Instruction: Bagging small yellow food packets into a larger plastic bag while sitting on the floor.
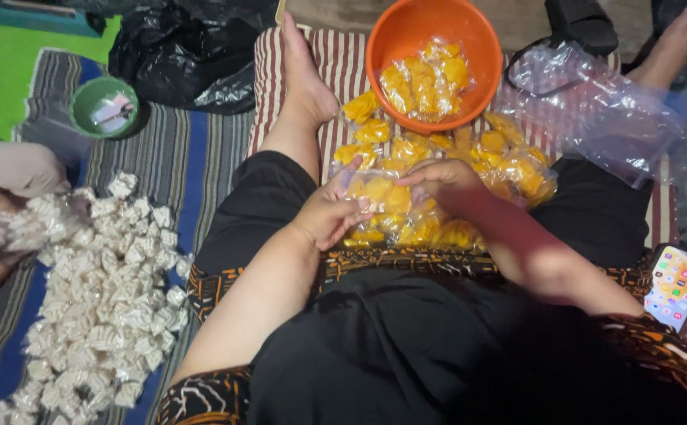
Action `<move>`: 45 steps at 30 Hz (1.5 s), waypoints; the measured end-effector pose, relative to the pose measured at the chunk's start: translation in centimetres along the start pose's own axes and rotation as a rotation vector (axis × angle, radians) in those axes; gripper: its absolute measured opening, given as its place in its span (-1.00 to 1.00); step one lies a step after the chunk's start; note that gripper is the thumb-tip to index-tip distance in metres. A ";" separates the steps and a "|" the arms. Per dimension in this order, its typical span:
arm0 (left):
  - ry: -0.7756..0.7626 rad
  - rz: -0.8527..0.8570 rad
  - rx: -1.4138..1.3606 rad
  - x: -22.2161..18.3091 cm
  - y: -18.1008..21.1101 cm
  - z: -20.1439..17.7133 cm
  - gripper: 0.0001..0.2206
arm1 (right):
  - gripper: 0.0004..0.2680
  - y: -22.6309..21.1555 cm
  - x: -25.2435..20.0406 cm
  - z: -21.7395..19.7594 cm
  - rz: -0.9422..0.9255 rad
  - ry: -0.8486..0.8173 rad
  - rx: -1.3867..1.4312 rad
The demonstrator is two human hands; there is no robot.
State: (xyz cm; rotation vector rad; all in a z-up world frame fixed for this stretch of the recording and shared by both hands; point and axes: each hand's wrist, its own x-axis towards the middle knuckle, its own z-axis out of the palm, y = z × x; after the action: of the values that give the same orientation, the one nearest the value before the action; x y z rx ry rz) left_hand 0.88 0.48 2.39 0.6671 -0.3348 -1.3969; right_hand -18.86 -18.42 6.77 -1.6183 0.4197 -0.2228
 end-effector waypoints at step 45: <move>0.353 0.154 0.505 0.3 -1.0 0.1 -0.75 | -0.67 0.7 -0.4 0.6 0.226 -0.132 -0.218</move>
State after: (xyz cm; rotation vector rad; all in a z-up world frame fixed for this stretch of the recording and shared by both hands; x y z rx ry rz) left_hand 0.11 0.11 1.77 1.2569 -0.4506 -1.0241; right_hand -19.05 -17.73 6.06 -1.7707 0.5348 0.1044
